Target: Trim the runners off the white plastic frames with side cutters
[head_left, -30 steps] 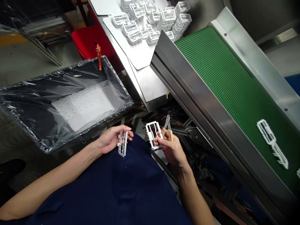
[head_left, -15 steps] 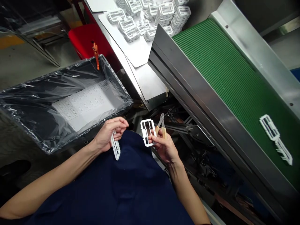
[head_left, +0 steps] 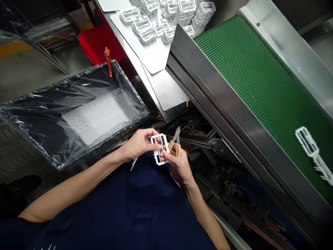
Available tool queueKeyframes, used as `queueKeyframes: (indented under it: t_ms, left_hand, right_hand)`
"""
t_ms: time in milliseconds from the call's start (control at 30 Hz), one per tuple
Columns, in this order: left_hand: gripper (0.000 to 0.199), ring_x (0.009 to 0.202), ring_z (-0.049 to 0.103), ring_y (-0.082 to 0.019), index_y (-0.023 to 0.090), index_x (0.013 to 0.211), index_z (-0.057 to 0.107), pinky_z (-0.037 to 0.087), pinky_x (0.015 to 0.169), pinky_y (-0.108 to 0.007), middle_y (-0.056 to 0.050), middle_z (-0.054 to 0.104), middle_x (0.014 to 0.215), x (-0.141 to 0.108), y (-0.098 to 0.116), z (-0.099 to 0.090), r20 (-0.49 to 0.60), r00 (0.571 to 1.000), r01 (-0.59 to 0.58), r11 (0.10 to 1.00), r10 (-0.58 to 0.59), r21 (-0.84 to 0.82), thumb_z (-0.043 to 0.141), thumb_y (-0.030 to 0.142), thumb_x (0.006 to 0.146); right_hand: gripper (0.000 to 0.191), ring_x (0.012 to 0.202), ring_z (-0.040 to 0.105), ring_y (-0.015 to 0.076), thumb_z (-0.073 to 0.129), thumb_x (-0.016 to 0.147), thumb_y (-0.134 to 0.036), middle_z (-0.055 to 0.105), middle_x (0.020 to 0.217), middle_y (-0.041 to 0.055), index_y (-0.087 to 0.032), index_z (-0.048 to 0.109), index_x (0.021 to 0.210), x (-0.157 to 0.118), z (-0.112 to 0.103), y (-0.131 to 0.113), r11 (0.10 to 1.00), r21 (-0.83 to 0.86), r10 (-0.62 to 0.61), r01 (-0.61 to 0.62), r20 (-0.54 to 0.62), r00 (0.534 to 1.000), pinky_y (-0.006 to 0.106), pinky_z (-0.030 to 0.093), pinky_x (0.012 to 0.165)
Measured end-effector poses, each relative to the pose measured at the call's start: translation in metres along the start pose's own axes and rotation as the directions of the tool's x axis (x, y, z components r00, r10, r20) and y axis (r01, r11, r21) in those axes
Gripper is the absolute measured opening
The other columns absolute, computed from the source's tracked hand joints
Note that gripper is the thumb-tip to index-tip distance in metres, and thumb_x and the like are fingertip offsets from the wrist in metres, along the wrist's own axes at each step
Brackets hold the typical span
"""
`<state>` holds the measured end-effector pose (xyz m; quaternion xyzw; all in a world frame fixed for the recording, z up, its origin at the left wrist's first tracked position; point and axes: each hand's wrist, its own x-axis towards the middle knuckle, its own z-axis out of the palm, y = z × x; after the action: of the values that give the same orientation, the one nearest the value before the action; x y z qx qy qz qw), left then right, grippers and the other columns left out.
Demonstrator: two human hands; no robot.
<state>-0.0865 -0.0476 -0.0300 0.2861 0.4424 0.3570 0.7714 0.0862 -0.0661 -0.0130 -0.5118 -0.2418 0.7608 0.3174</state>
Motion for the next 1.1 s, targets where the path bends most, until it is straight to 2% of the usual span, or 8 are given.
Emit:
queueKeyframes:
  t_ms: [100,200,300,467,567,800,933,1100]
  left_hand:
    - [0.023,0.060,0.054,-0.011,0.014,0.082,0.061,0.043,0.056,-0.021,-0.002,0.062,0.075,-0.004,0.001,0.000,-0.018,1.000,0.011,1.000,-0.011,0.008,0.073,0.029,0.070]
    - [0.022,0.043,0.035,-0.005,0.015,0.080,0.063,0.025,0.039,-0.018,0.000,0.057,0.066,-0.006,0.002,-0.001,-0.108,0.994,0.031,0.999,-0.026,0.044,0.066,0.037,0.077]
    - [0.025,0.039,0.024,-0.004,0.015,0.078,0.062,0.016,0.037,-0.019,0.004,0.046,0.052,-0.006,0.001,-0.005,-0.140,0.989,0.045,0.998,-0.040,0.034,0.065,0.040,0.078]
    - [0.026,0.039,0.021,-0.004,0.015,0.069,0.060,0.013,0.038,-0.020,0.006,0.039,0.047,-0.006,-0.002,-0.011,-0.171,0.985,0.024,1.000,-0.022,0.007,0.068,0.038,0.076]
    - [0.024,0.039,0.021,-0.004,0.015,0.070,0.059,0.012,0.038,-0.020,0.006,0.037,0.048,-0.007,-0.004,-0.014,-0.191,0.981,0.017,0.999,-0.023,-0.034,0.068,0.037,0.077]
    - [0.022,0.039,0.021,-0.004,0.015,0.073,0.058,0.012,0.038,-0.021,0.006,0.034,0.049,-0.008,-0.009,-0.019,-0.211,0.977,0.020,0.998,-0.032,-0.057,0.067,0.036,0.078]
    - [0.022,0.039,0.021,-0.003,0.015,0.073,0.058,0.012,0.038,-0.021,0.006,0.034,0.048,-0.008,-0.009,-0.020,-0.215,0.976,0.024,0.997,-0.038,-0.068,0.067,0.035,0.078]
    - [0.022,0.038,0.021,-0.004,0.015,0.073,0.059,0.012,0.038,-0.020,0.006,0.034,0.047,-0.007,-0.008,-0.020,-0.213,0.976,0.037,0.997,-0.050,-0.068,0.068,0.035,0.076]
  right_hand:
    - [0.024,0.057,0.057,0.0080,0.074,0.068,-0.021,0.063,0.069,0.0005,-0.015,0.060,0.087,0.000,0.000,-0.002,1.000,0.020,0.021,-0.020,-0.019,1.000,0.019,0.049,0.058]
    - [0.028,0.057,0.057,0.0084,0.076,0.065,-0.022,0.063,0.068,0.0000,-0.015,0.059,0.085,0.002,0.002,-0.005,0.998,0.038,0.046,-0.044,-0.057,0.997,0.019,0.049,0.057]
    - [0.029,0.056,0.057,0.0082,0.077,0.063,-0.022,0.062,0.067,-0.0003,-0.015,0.059,0.084,0.003,0.003,-0.007,0.997,0.046,0.062,-0.059,-0.065,0.996,0.018,0.049,0.057]
    - [0.025,0.060,0.060,0.0105,0.068,0.076,-0.034,0.065,0.073,0.0033,-0.016,0.059,0.089,0.006,0.000,-0.006,0.993,0.081,0.086,-0.085,-0.010,0.996,0.020,0.050,0.057]
    - [0.027,0.066,0.063,0.0138,0.065,0.078,-0.039,0.066,0.077,0.0055,-0.015,0.061,0.089,0.008,-0.007,-0.006,0.992,0.094,0.088,-0.084,-0.041,0.995,0.023,0.053,0.058]
    - [0.024,0.063,0.061,0.0111,0.071,0.072,-0.031,0.066,0.081,0.0039,-0.016,0.061,0.088,0.008,-0.021,-0.001,0.999,0.027,0.032,-0.029,-0.116,0.993,0.022,0.052,0.057]
    - [0.021,0.055,0.055,0.0073,0.071,0.070,-0.023,0.064,0.076,0.0000,-0.017,0.059,0.086,0.006,-0.024,0.002,0.996,-0.065,-0.070,0.064,-0.096,0.993,0.020,0.045,0.053]
    - [0.020,0.056,0.052,0.0089,0.068,0.073,-0.029,0.062,0.072,-0.0011,-0.018,0.056,0.085,0.013,-0.023,-0.014,0.947,-0.289,-0.161,0.141,-0.046,0.986,0.022,0.043,0.054]
